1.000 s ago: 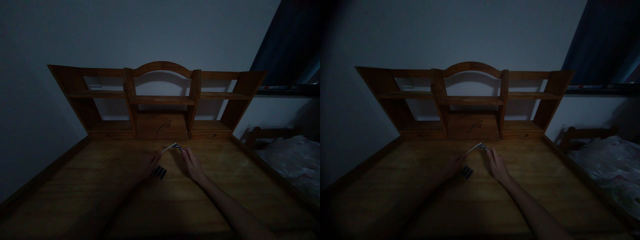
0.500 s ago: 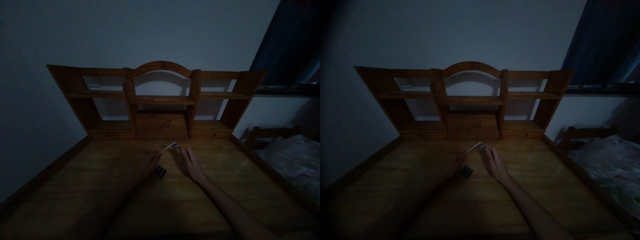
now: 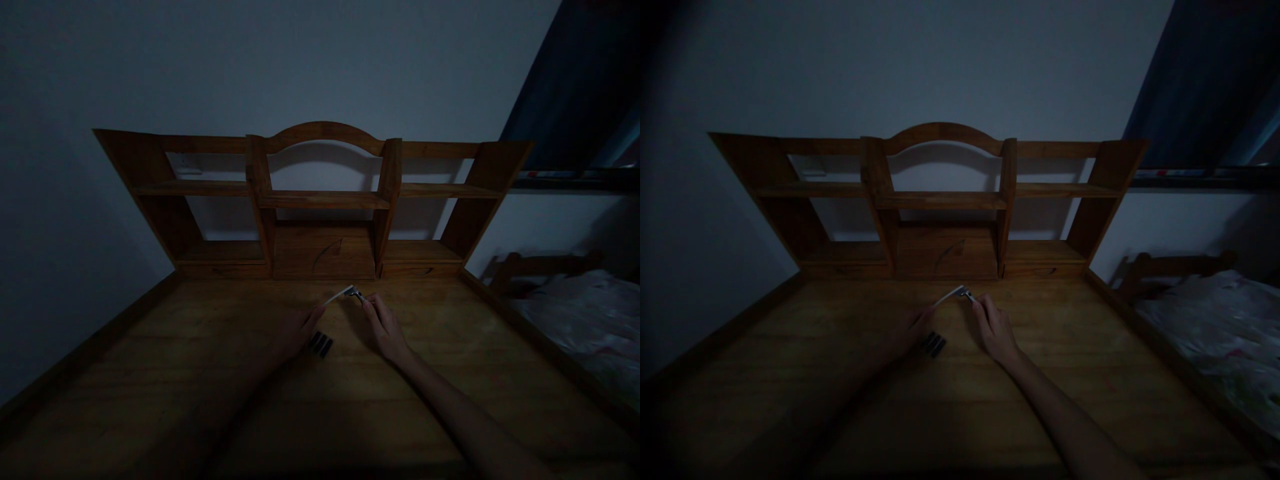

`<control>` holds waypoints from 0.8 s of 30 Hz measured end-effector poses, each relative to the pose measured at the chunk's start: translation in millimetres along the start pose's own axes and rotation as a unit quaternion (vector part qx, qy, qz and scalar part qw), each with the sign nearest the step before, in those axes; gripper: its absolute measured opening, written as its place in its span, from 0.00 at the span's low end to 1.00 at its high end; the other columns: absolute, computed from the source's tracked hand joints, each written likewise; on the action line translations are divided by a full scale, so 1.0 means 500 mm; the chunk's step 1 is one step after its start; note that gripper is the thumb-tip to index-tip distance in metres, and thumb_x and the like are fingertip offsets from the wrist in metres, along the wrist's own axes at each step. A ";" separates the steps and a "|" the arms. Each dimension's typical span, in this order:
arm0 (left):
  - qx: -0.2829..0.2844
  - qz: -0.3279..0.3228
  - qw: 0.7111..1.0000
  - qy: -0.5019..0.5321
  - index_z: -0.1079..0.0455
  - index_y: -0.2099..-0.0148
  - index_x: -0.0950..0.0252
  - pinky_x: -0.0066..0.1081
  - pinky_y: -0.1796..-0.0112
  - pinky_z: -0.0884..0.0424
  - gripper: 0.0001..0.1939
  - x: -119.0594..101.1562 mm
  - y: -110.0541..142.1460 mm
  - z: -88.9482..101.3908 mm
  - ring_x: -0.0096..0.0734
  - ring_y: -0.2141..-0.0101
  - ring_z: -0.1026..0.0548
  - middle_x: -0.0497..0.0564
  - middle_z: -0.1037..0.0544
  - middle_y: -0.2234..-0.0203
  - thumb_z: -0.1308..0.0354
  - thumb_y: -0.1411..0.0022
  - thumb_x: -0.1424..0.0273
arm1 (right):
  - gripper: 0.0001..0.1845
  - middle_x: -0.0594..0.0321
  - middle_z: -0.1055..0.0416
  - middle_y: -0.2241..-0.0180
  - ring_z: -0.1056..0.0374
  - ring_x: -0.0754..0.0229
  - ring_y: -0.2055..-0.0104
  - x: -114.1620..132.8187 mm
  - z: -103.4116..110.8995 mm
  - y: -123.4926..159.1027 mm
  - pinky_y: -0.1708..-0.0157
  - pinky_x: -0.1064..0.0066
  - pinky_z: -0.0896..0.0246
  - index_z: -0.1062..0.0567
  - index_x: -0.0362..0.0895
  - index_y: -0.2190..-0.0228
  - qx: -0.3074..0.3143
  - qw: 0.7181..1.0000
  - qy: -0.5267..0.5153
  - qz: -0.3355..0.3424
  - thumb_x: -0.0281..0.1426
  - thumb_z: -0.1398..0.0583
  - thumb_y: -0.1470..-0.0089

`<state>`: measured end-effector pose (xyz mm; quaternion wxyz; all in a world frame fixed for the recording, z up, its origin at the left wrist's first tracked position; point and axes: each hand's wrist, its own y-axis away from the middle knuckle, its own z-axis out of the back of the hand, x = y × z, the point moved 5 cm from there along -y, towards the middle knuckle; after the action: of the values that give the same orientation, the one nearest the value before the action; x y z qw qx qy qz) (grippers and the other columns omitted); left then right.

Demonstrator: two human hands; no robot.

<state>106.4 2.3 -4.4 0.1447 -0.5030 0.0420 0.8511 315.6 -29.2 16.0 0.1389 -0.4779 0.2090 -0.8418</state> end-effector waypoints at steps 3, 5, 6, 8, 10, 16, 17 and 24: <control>-0.019 -0.016 0.999 -0.037 0.25 0.62 0.64 0.34 0.65 0.32 0.32 -0.005 0.000 0.001 0.39 0.68 0.26 0.54 0.22 0.69 0.62 0.39 0.46 | 0.14 0.64 0.33 0.74 0.36 0.59 0.71 0.000 0.000 0.000 0.71 0.71 0.45 0.34 0.46 0.65 -0.003 1.000 0.001 0.002 0.40 0.54 0.38; -0.013 -0.019 0.999 -0.043 0.25 0.63 0.64 0.34 0.65 0.32 0.32 -0.006 -0.001 0.001 0.38 0.69 0.25 0.54 0.21 0.70 0.62 0.39 0.46 | 0.14 0.64 0.33 0.73 0.35 0.59 0.70 0.000 0.000 0.000 0.70 0.70 0.45 0.34 0.46 0.65 -0.004 1.000 0.001 0.003 0.40 0.54 0.38; -0.008 -0.023 0.999 -0.042 0.25 0.63 0.64 0.34 0.65 0.32 0.32 -0.008 -0.002 0.001 0.38 0.69 0.25 0.54 0.21 0.69 0.62 0.39 0.46 | 0.14 0.64 0.33 0.73 0.35 0.59 0.70 0.000 0.000 0.000 0.70 0.70 0.44 0.34 0.46 0.65 -0.006 1.000 0.002 0.004 0.40 0.54 0.38; -0.006 -0.032 0.999 -0.037 0.25 0.60 0.64 0.34 0.63 0.32 0.32 -0.011 -0.002 0.002 0.39 0.67 0.25 0.53 0.21 0.67 0.62 0.39 0.47 | 0.14 0.64 0.33 0.73 0.36 0.59 0.71 0.000 0.000 0.000 0.70 0.70 0.44 0.34 0.46 0.65 -0.006 1.000 0.004 0.006 0.40 0.54 0.38; -0.013 -0.037 0.999 -0.036 0.25 0.59 0.63 0.33 0.63 0.32 0.32 -0.013 -0.002 0.004 0.39 0.66 0.25 0.52 0.21 0.66 0.63 0.38 0.47 | 0.13 0.64 0.34 0.74 0.36 0.60 0.71 0.001 0.000 0.000 0.70 0.70 0.45 0.34 0.46 0.66 -0.006 1.000 0.005 0.008 0.39 0.54 0.38; -0.006 -0.028 0.998 -0.049 0.25 0.62 0.63 0.32 0.65 0.33 0.32 -0.012 -0.002 0.001 0.37 0.68 0.25 0.51 0.21 0.72 0.64 0.38 0.46 | 0.13 0.65 0.33 0.73 0.36 0.60 0.71 0.001 0.001 -0.001 0.70 0.71 0.45 0.34 0.46 0.65 -0.002 1.000 0.004 0.010 0.39 0.52 0.38; -0.008 -0.028 0.998 -0.046 0.26 0.62 0.63 0.32 0.65 0.33 0.32 -0.011 -0.002 0.001 0.37 0.68 0.25 0.51 0.21 0.71 0.63 0.38 0.46 | 0.12 0.64 0.33 0.73 0.35 0.60 0.71 0.002 0.001 -0.001 0.70 0.71 0.45 0.34 0.46 0.65 -0.002 1.000 0.003 0.011 0.39 0.53 0.38; -0.024 -0.031 0.997 -0.064 0.25 0.62 0.64 0.34 0.64 0.33 0.32 -0.002 -0.006 0.008 0.38 0.68 0.26 0.54 0.22 0.71 0.62 0.39 0.46 | 0.12 0.64 0.33 0.73 0.35 0.60 0.71 0.002 0.001 0.000 0.70 0.71 0.45 0.34 0.46 0.66 -0.001 1.000 0.004 0.010 0.39 0.52 0.38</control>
<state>104.3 5.6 -1.5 0.1613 -0.4516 -0.0032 0.8775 315.6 -29.5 16.9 0.1459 -0.4722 0.2154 -0.8422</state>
